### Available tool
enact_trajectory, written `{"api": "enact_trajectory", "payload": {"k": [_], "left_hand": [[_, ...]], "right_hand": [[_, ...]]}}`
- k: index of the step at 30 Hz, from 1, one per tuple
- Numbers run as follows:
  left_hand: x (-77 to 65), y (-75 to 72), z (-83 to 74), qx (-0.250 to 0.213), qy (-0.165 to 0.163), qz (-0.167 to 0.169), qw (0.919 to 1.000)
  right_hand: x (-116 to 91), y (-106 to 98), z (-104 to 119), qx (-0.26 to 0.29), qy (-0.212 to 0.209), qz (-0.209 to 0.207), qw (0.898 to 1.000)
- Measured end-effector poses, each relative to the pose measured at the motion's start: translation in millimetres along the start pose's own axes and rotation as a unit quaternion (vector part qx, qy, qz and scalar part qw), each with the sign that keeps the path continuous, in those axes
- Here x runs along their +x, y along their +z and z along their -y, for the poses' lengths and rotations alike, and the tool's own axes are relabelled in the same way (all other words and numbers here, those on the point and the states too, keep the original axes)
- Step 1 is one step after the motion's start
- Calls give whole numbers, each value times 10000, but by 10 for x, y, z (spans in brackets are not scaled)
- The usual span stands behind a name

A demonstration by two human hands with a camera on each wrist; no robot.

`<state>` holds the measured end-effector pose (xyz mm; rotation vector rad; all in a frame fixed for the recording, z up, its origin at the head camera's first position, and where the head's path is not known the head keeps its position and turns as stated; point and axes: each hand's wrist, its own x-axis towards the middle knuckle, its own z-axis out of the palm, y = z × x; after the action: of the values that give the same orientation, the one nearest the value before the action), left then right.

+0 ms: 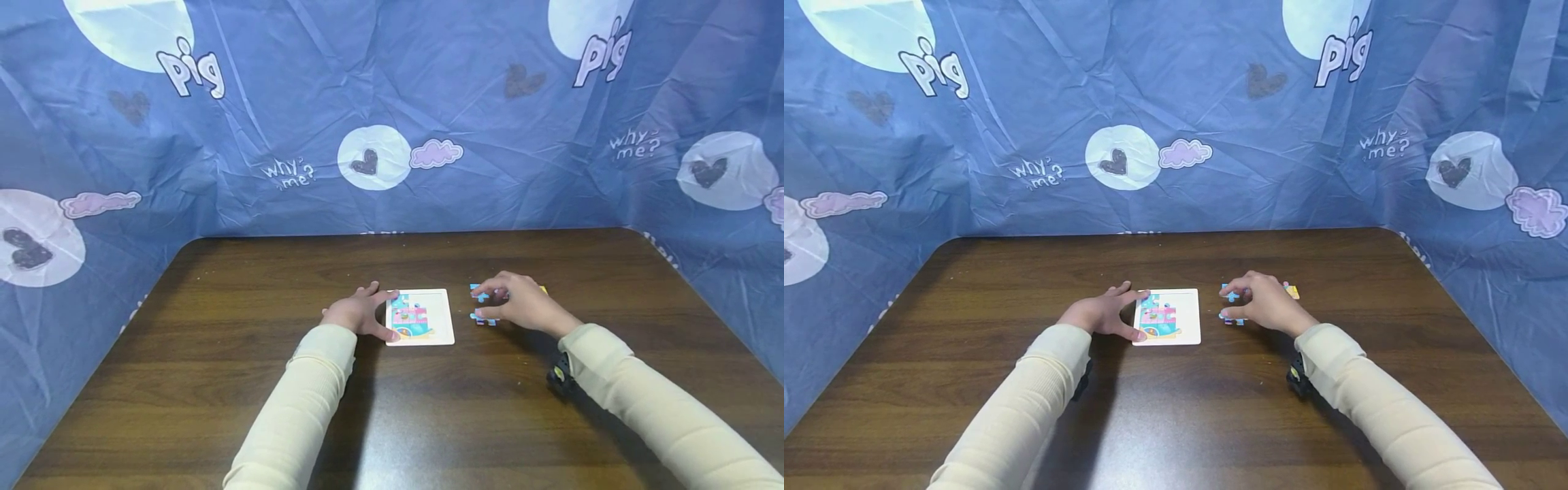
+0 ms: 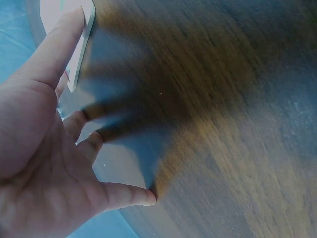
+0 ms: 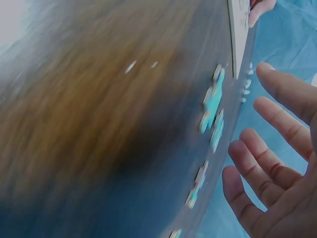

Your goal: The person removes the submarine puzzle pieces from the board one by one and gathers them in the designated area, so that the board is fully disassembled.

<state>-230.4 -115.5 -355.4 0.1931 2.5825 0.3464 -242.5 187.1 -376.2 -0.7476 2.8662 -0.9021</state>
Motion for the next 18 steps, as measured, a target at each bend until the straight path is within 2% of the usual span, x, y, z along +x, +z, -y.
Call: {"api": "enact_trajectory", "payload": {"k": [10, 18], "left_hand": [[-22, -7, -12, -62, -21, -40, 10000], [-43, -3, -8, -94, 8, -82, 9999]], "right_hand": [[154, 115, 162, 83, -159, 108, 9998], [270, 216, 358, 111, 155, 386, 9991]]}}
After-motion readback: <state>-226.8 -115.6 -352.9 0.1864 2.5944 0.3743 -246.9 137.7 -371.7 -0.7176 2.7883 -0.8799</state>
